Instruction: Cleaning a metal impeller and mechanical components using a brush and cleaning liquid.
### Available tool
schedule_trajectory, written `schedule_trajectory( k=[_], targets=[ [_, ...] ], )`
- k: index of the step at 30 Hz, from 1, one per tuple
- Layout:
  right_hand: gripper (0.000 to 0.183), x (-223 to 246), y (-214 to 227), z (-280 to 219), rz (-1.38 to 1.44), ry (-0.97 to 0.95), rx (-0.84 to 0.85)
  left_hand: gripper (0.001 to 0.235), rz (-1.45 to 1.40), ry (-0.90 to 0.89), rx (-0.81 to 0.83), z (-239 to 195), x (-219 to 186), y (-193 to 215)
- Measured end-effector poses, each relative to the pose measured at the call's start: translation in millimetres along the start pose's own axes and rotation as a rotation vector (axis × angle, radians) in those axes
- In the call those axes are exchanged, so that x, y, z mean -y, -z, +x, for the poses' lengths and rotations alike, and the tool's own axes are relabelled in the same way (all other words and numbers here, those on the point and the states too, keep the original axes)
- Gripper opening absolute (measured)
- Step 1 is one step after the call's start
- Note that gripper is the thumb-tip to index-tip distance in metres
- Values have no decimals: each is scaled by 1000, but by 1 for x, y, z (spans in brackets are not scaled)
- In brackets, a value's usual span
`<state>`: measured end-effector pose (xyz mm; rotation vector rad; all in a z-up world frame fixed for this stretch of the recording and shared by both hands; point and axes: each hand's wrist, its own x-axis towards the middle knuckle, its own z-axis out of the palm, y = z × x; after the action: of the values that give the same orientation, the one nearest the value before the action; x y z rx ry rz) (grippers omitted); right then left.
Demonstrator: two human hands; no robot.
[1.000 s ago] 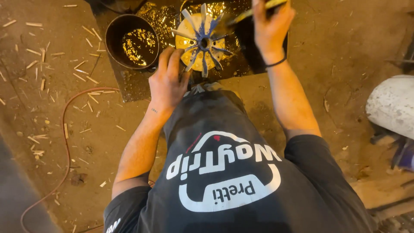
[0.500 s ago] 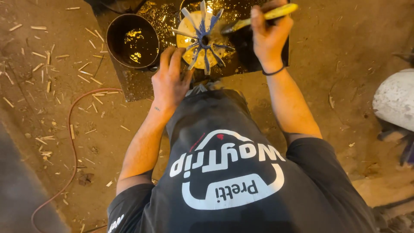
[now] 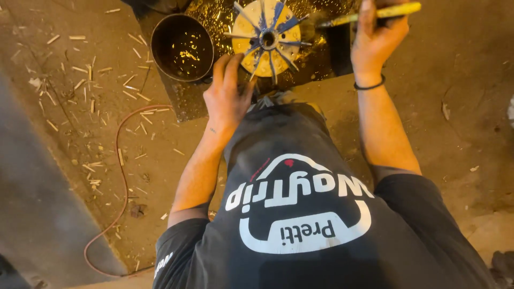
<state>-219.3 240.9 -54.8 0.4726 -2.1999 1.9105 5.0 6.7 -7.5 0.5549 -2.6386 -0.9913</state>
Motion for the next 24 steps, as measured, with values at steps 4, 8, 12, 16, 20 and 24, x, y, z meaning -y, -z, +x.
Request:
schedule_trajectory(
  k=[4, 8, 12, 16, 20, 24],
  targets=[
    [24, 16, -14, -8, -48, 205, 70, 59, -11, 3, -30, 0, 6, 2],
    [24, 11, 4, -9, -82, 243, 99, 60, -23, 5, -26, 1, 7, 3],
    [28, 43, 4, -16, 214, -154, -118, 60, -38, 7, -31, -1, 3, 1],
    [26, 11, -19, -55, -13, 126, 57, 60, -14, -13, -34, 1, -3, -4],
    [23, -3, 11, -58, -201, 62, 19, 60, 16, -26, -64, -1, -6, -9],
    [29, 29, -9, -47, 126, -225, -147, 61, 32, -16, -64, 2, -8, -12]
  ],
)
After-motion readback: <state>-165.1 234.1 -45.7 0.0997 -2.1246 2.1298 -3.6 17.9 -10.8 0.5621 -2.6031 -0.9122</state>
